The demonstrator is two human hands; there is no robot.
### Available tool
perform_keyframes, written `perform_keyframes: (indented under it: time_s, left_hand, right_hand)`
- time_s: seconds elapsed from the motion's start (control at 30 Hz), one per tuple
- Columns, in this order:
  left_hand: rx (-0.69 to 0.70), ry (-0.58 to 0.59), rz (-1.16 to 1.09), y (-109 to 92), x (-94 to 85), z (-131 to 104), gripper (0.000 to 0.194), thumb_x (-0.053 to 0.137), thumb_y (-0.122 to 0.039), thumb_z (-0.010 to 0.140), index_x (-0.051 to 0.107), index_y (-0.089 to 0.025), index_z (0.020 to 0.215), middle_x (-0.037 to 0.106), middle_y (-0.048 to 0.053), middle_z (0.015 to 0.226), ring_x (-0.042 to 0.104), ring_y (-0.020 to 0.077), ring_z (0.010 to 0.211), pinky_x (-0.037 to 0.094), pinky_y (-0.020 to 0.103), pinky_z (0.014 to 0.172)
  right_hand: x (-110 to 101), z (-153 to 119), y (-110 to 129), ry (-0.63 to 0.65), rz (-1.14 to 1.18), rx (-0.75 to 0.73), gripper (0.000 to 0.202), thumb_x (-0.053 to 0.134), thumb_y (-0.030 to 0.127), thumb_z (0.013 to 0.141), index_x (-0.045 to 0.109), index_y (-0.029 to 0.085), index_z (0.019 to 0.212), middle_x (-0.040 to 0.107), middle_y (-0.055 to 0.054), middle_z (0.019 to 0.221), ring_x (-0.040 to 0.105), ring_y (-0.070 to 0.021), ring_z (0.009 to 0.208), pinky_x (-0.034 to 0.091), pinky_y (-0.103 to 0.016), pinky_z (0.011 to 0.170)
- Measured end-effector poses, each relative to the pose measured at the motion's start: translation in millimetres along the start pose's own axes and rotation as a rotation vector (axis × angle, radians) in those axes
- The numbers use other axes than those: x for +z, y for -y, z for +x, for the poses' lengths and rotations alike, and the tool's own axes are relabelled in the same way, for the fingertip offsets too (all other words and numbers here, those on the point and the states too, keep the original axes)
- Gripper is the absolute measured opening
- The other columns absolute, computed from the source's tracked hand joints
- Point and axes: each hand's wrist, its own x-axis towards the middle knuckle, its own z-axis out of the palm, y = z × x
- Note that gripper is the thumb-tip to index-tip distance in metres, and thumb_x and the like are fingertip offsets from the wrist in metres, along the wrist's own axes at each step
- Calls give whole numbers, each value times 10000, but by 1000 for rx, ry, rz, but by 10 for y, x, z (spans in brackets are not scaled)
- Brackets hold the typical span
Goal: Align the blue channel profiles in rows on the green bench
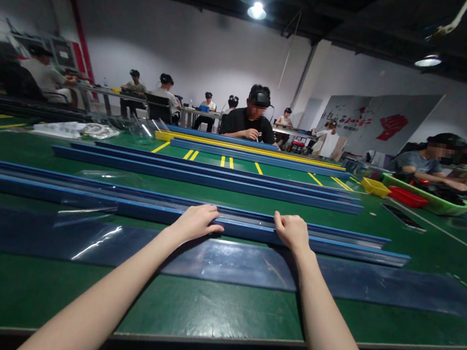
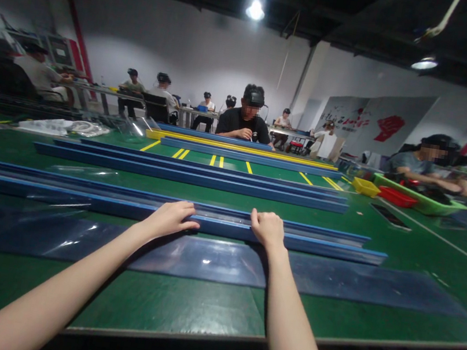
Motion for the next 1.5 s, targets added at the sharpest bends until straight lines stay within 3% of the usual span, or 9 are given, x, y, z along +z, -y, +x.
perform_keyframes:
  time_s: [0.6,0.93,1.3,1.5]
  left_hand:
    - [-110,56,-23,-14,-40,24,398,447,-516,804,612,-170,699,627,36,797,588,178,752,367,228,577]
    - [-67,63,13,-16,-33,16,377,417,-496,828,597,-175,748,626,31,826,584,171,787,374,221,593]
    - [-92,39,-10,-35,-31,3,301,469,-477,811,502,-186,876,640,34,870,595,193,801,366,232,586]
    - [-94,18,-17,-28,-26,-6,301,466,-486,808,493,-186,825,642,36,844,599,200,785,354,234,577]
  right_hand:
    - [-15,1,14,18,-9,16,540,251,380,861,685,188,603,671,-96,652,607,-182,639,317,-245,541]
    - [-8,2,10,17,-7,13,534,258,379,858,682,188,595,667,-94,641,606,-179,641,315,-238,536]
    - [-72,-20,46,26,-33,-60,516,274,420,852,671,200,606,667,-70,649,590,-159,616,251,-238,500]
    - [-104,-38,181,7,-5,-117,484,287,403,855,641,190,604,664,-58,682,573,-137,626,221,-237,500]
